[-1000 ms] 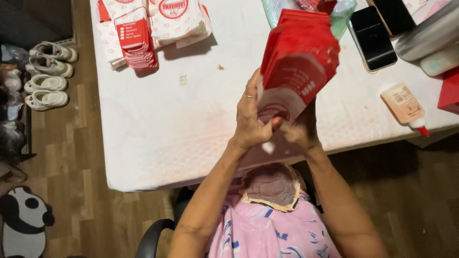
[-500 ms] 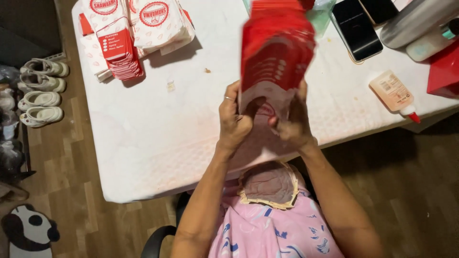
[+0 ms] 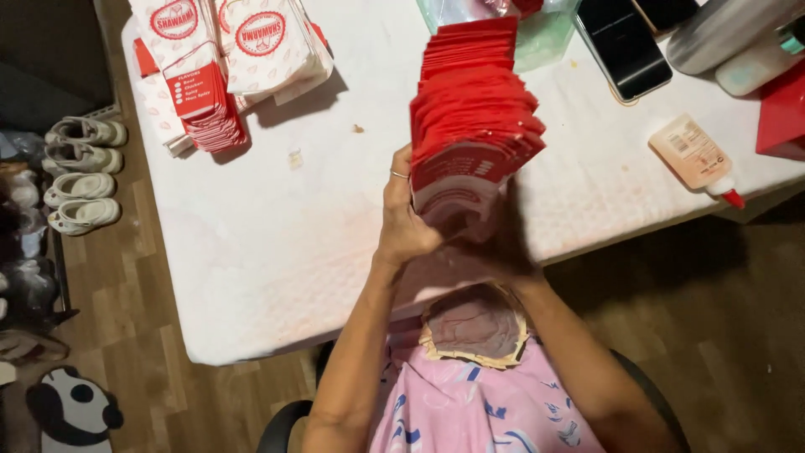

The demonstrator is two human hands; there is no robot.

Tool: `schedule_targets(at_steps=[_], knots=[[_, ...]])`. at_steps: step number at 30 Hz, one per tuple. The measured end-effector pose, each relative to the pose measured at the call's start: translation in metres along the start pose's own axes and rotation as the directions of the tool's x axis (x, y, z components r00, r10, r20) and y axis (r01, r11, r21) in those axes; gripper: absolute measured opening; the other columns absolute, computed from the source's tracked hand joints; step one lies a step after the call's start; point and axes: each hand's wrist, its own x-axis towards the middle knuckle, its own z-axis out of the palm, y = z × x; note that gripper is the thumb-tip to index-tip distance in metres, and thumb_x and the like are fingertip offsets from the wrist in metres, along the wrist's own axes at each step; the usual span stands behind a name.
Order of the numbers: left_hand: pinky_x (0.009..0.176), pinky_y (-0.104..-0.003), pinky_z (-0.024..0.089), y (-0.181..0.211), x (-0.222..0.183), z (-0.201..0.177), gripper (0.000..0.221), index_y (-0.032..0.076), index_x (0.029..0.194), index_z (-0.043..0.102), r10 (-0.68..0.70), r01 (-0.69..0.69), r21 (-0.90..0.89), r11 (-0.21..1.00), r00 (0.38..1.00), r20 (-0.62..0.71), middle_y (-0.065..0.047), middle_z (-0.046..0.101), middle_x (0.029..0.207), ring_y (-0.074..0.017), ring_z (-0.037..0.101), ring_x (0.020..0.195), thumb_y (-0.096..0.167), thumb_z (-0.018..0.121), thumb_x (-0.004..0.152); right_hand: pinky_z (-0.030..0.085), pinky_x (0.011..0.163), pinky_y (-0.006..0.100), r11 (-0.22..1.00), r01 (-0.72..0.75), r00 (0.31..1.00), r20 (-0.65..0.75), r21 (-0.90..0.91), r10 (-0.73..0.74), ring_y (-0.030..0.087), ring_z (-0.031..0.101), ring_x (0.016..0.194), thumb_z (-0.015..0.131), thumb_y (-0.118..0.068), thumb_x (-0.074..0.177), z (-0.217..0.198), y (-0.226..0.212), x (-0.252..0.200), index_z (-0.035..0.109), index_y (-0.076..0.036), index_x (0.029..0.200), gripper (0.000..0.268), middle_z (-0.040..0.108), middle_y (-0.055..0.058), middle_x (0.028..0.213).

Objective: Sorting and stacking printed paper food wrappers on a table

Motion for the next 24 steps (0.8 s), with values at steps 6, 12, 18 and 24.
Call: schedule_targets(at_steps=[6, 12, 18, 24], knots=[[0.110, -0.043, 0.045, -0.013, 0.004, -0.008, 0.091, 0.010, 0.144, 0.052, -0.006, 0.006, -0.036, 0.999, 1.000, 0.013, -0.012, 0.065, 0.127, -0.0210, 0.061, 0.118, 0.017, 0.095, 0.064, 0.050, 0.098, 0.039, 0.975, -0.216, 0.972, 0.111, 0.058, 0.209, 0.025, 0.064, 0.109, 0.094, -0.019, 0.052, 0.021, -0.033, 0.010, 0.042, -0.009, 0.147, 0.109, 0.060, 0.014, 0.128], [0.098, -0.041, 0.054, -0.007, 0.007, 0.008, 0.074, 0.010, 0.131, 0.058, -0.003, 0.004, 0.040, 0.999, 1.000, -0.031, -0.008, 0.068, 0.106, -0.0224, 0.069, 0.097, 0.014, 0.096, 0.068, 0.031, 0.118, 0.052, 0.989, -0.141, 0.979, 0.154, 0.037, 0.134, 0.042, 0.051, 0.131, 0.087, -0.024, 0.070, 0.016, -0.046, 0.018, 0.045, 0.012, 0.139, 0.088, 0.054, 0.031, 0.135], [0.087, -0.041, 0.057, -0.027, 0.012, 0.007, 0.044, 0.010, 0.119, 0.061, 0.042, -0.038, 0.116, 0.993, 0.999, -0.026, -0.009, 0.069, 0.097, -0.0240, 0.070, 0.088, 0.017, 0.087, 0.084, 0.050, 0.100, 0.046, 0.960, -0.259, 0.963, 0.053, -0.103, 0.265, 0.030, 0.060, 0.123, 0.067, -0.039, 0.098, 0.011, -0.005, 0.008, 0.049, -0.013, 0.139, 0.052, 0.057, 0.007, 0.130], [0.092, -0.031, 0.052, -0.010, 0.013, -0.009, 0.055, 0.011, 0.114, 0.060, -0.023, 0.031, -0.066, 0.997, 0.992, 0.125, -0.003, 0.072, 0.101, -0.0122, 0.065, 0.094, 0.029, 0.094, 0.075, 0.031, 0.120, 0.055, 0.980, -0.159, 0.986, -0.038, 0.124, 0.164, 0.032, 0.046, 0.138, 0.072, -0.038, 0.099, 0.013, 0.016, 0.004, 0.032, -0.002, 0.157, 0.080, 0.050, 0.024, 0.144]])
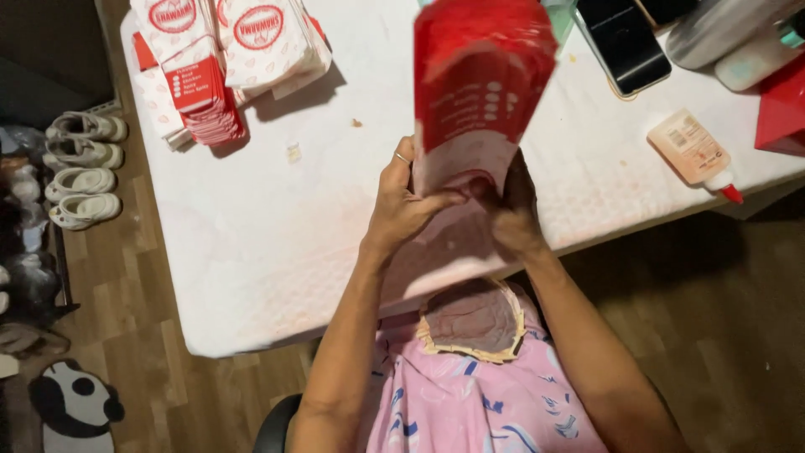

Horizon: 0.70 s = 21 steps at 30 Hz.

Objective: Sorting and stacking printed paper food wrappers on a table

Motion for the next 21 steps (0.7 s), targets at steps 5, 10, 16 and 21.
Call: schedule_targets(at_steps=[5, 10, 16, 21], knots=[[0.088, -0.036, 0.049, 0.001, -0.021, -0.007, 0.064, 0.010, 0.117, 0.056, -0.119, 0.117, 0.041, 0.992, 0.992, 0.051, -0.006, 0.062, 0.097, -0.0153, 0.056, 0.093, 0.065, 0.065, 0.085, 0.037, 0.114, 0.052, 1.000, -0.021, 0.998, 0.053, 0.017, 0.020, 0.028, 0.050, 0.130, 0.077, -0.034, 0.093, -0.009, 0.037, -0.009, 0.037, -0.004, 0.152, 0.078, 0.053, 0.017, 0.136], [0.099, -0.035, 0.048, -0.017, -0.047, -0.011, 0.067, 0.009, 0.129, 0.062, -0.222, 0.231, -0.112, 0.966, 0.971, 0.088, -0.006, 0.066, 0.115, -0.0145, 0.058, 0.105, 0.065, 0.033, 0.106, 0.050, 0.091, 0.042, 0.996, -0.090, 0.996, 0.028, 0.028, 0.089, 0.020, 0.057, 0.099, 0.079, -0.021, 0.092, -0.015, 0.028, -0.015, 0.055, -0.006, 0.125, 0.043, 0.058, 0.007, 0.107], [0.105, -0.041, 0.045, -0.026, -0.056, 0.014, 0.044, 0.005, 0.130, 0.063, -0.087, 0.086, -0.122, 0.989, 0.996, -0.004, -0.012, 0.067, 0.124, -0.0178, 0.057, 0.114, 0.039, 0.043, 0.113, 0.053, 0.087, 0.036, 0.968, -0.239, 0.971, 0.001, -0.081, 0.240, 0.016, 0.060, 0.091, 0.074, -0.018, 0.092, -0.029, 0.085, -0.023, 0.055, -0.011, 0.129, 0.042, 0.063, 0.004, 0.108], [0.107, -0.032, 0.040, -0.038, -0.043, 0.030, 0.091, 0.011, 0.130, 0.054, -0.046, 0.032, -0.150, 0.988, 0.995, -0.094, -0.002, 0.059, 0.121, -0.0119, 0.049, 0.114, 0.090, 0.030, 0.091, 0.048, 0.103, 0.053, 0.995, -0.070, 0.995, 0.076, 0.069, 0.065, 0.025, 0.058, 0.109, 0.077, -0.048, 0.090, -0.021, 0.061, -0.020, 0.046, -0.005, 0.141, 0.073, 0.058, 0.014, 0.122]])
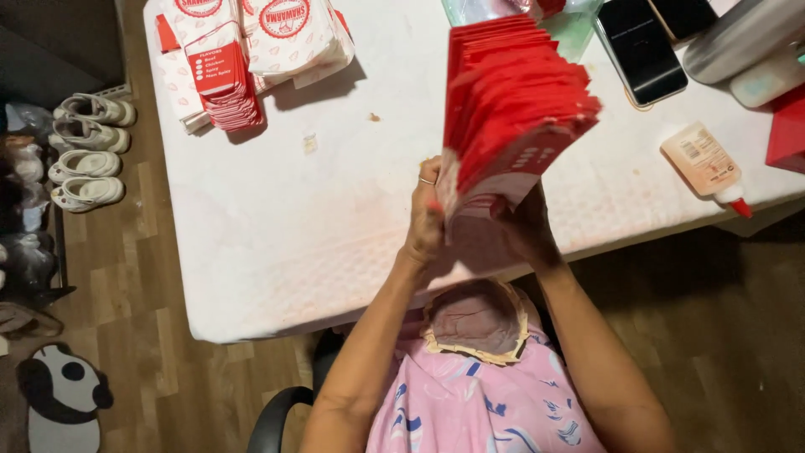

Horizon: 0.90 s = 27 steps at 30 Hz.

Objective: Sorting and stacking printed paper food wrappers on a table

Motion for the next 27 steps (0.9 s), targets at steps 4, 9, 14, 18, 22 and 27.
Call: schedule_targets(at_steps=[4, 9, 14, 18, 22, 27], knots=[[0.101, -0.031, 0.042, -0.010, 0.003, -0.020, 0.111, 0.008, 0.129, 0.056, 0.164, -0.167, 0.198, 0.966, 0.986, 0.033, -0.007, 0.057, 0.117, -0.0192, 0.054, 0.108, 0.101, 0.036, 0.073, 0.049, 0.102, 0.050, 0.985, 0.151, 0.989, 0.009, -0.086, -0.150, 0.025, 0.060, 0.110, 0.074, -0.041, 0.095, 0.003, -0.015, 0.004, 0.053, -0.004, 0.138, 0.061, 0.060, 0.014, 0.120], [0.082, -0.037, 0.054, -0.008, 0.000, -0.004, 0.042, 0.010, 0.109, 0.053, 0.160, -0.129, 0.348, 0.928, 0.985, -0.063, -0.005, 0.064, 0.089, -0.0237, 0.066, 0.084, 0.027, 0.084, 0.086, 0.048, 0.101, 0.051, 0.965, 0.147, 0.968, -0.169, -0.216, -0.185, 0.024, 0.060, 0.110, 0.074, -0.051, 0.096, 0.008, 0.012, -0.006, 0.052, 0.001, 0.137, 0.069, 0.062, 0.018, 0.117], [0.082, -0.036, 0.055, -0.001, 0.003, -0.015, 0.034, 0.009, 0.110, 0.059, 0.041, -0.002, 0.239, 0.971, 0.987, -0.159, -0.006, 0.070, 0.089, -0.0154, 0.066, 0.084, 0.015, 0.083, 0.088, 0.052, 0.084, 0.035, 0.981, 0.154, 0.988, -0.011, -0.121, -0.156, 0.016, 0.058, 0.089, 0.083, -0.024, 0.092, 0.025, -0.100, 0.008, 0.060, -0.004, 0.121, 0.042, 0.060, 0.007, 0.095], [0.086, -0.032, 0.052, 0.047, 0.009, -0.013, 0.029, 0.012, 0.117, 0.057, -0.047, 0.078, 0.104, 0.991, 0.962, -0.269, 0.001, 0.067, 0.099, -0.0060, 0.056, 0.091, 0.022, 0.076, 0.097, 0.051, 0.066, 0.024, 0.991, 0.003, 0.969, 0.246, -0.133, 0.031, 0.007, 0.056, 0.069, 0.087, -0.016, 0.084, 0.004, -0.130, 0.004, 0.066, -0.007, 0.110, 0.034, 0.065, 0.000, 0.074], [0.046, -0.024, 0.049, 0.026, 0.011, -0.034, 0.022, 0.009, 0.096, 0.051, -0.130, 0.107, -0.101, 0.989, 0.957, -0.259, -0.005, 0.060, 0.056, -0.0126, 0.059, 0.043, 0.014, 0.073, 0.095, 0.049, 0.060, 0.024, 0.988, 0.030, 0.954, 0.298, -0.154, 0.017, 0.007, 0.054, 0.065, 0.088, -0.012, 0.081, 0.003, -0.169, 0.003, 0.069, -0.005, 0.103, 0.030, 0.067, 0.002, 0.070], [0.082, -0.043, 0.064, 0.037, 0.036, -0.026, 0.036, 0.001, 0.126, 0.062, -0.275, -0.047, -0.485, 0.873, 0.773, -0.571, -0.016, 0.075, 0.101, -0.0252, 0.078, 0.088, 0.012, 0.076, 0.094, 0.051, 0.077, 0.029, 0.986, -0.143, 0.937, 0.310, -0.088, 0.163, 0.012, 0.059, 0.078, 0.087, -0.003, 0.074, -0.016, -0.148, -0.010, 0.073, -0.001, 0.113, 0.042, 0.075, 0.008, 0.083]])
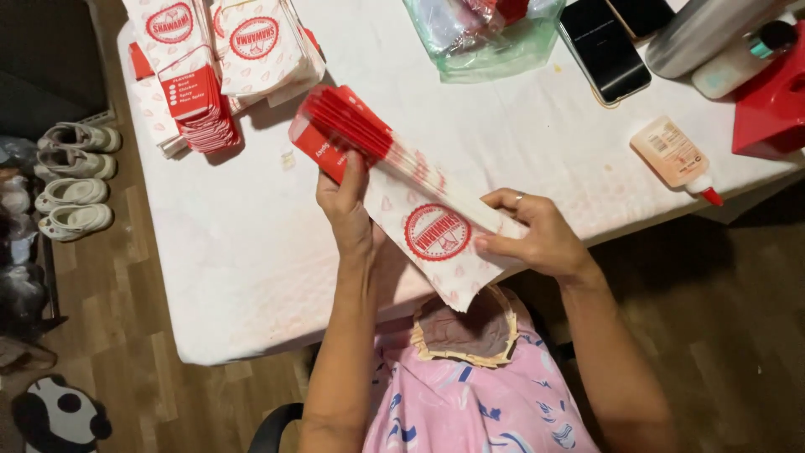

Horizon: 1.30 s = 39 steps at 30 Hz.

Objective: Sorting and stacking printed paper food wrappers on a table

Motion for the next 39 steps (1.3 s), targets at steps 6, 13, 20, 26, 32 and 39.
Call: schedule_targets(at_steps=[6, 13, 20, 26, 32, 39], knots=[[0.090, -0.046, 0.064, 0.001, 0.001, 0.015, 0.042, 0.005, 0.137, 0.054, 0.033, -0.040, -0.058, 0.998, 0.993, -0.116, -0.018, 0.071, 0.115, -0.0278, 0.075, 0.100, 0.008, 0.071, 0.099, 0.048, 0.102, 0.042, 0.778, 0.105, 0.985, -0.172, 0.620, 0.004, 0.024, 0.065, 0.099, 0.075, -0.031, 0.082, -0.014, 0.114, -0.039, 0.056, 0.002, 0.135, 0.065, 0.069, 0.016, 0.109], [0.088, -0.043, 0.063, -0.021, -0.005, -0.012, 0.044, 0.003, 0.133, 0.055, 0.016, -0.025, -0.047, 0.999, 0.985, -0.170, -0.015, 0.071, 0.114, -0.0255, 0.073, 0.099, 0.007, 0.075, 0.093, 0.055, 0.086, 0.036, 0.991, 0.133, 0.872, -0.476, 0.014, -0.111, 0.013, 0.062, 0.086, 0.092, 0.001, 0.074, -0.003, 0.080, -0.024, 0.074, 0.002, 0.103, 0.034, 0.075, 0.010, 0.092], [0.089, -0.033, 0.056, 0.039, 0.023, -0.073, 0.079, 0.003, 0.127, 0.061, 0.079, -0.161, 0.240, 0.957, 0.945, 0.316, -0.015, 0.073, 0.102, -0.0220, 0.071, 0.098, 0.001, 0.095, 0.056, 0.054, 0.078, 0.034, 0.904, 0.331, 0.882, -0.253, -0.269, -0.398, 0.017, 0.063, 0.073, 0.084, 0.002, 0.081, -0.055, 0.032, -0.011, 0.074, 0.000, 0.088, 0.013, 0.067, 0.010, 0.080], [0.084, -0.036, 0.054, 0.059, 0.006, -0.092, 0.062, 0.006, 0.122, 0.069, -0.215, -0.225, 0.744, 0.629, 0.870, 0.444, -0.014, 0.074, 0.098, -0.0228, 0.068, 0.092, -0.013, 0.084, 0.064, 0.051, 0.097, 0.049, 0.928, 0.303, 0.938, -0.106, -0.216, -0.331, 0.030, 0.063, 0.106, 0.085, 0.003, 0.071, -0.053, 0.038, 0.005, 0.069, 0.009, 0.108, 0.041, 0.071, 0.024, 0.104], [0.105, -0.048, 0.050, 0.057, -0.001, -0.076, 0.088, 0.004, 0.142, 0.052, -0.202, -0.332, 0.693, 0.640, 0.797, 0.569, -0.019, 0.067, 0.123, -0.0307, 0.064, 0.115, 0.007, 0.092, 0.064, 0.043, 0.108, 0.044, 0.935, 0.296, 0.901, -0.269, -0.193, -0.340, 0.023, 0.057, 0.110, 0.099, -0.010, 0.063, -0.032, 0.066, 0.004, 0.055, 0.003, 0.122, 0.074, 0.060, 0.016, 0.110], [0.107, -0.053, 0.047, 0.067, -0.003, -0.068, 0.084, 0.002, 0.137, 0.058, -0.192, -0.467, 0.682, 0.563, 0.728, 0.658, -0.019, 0.065, 0.120, -0.0365, 0.066, 0.114, 0.009, 0.092, 0.061, 0.044, 0.106, 0.042, 0.938, 0.260, 0.883, -0.338, -0.227, -0.327, 0.022, 0.060, 0.109, 0.101, -0.014, 0.058, -0.041, 0.083, -0.008, 0.054, -0.002, 0.129, 0.086, 0.063, 0.013, 0.112]])
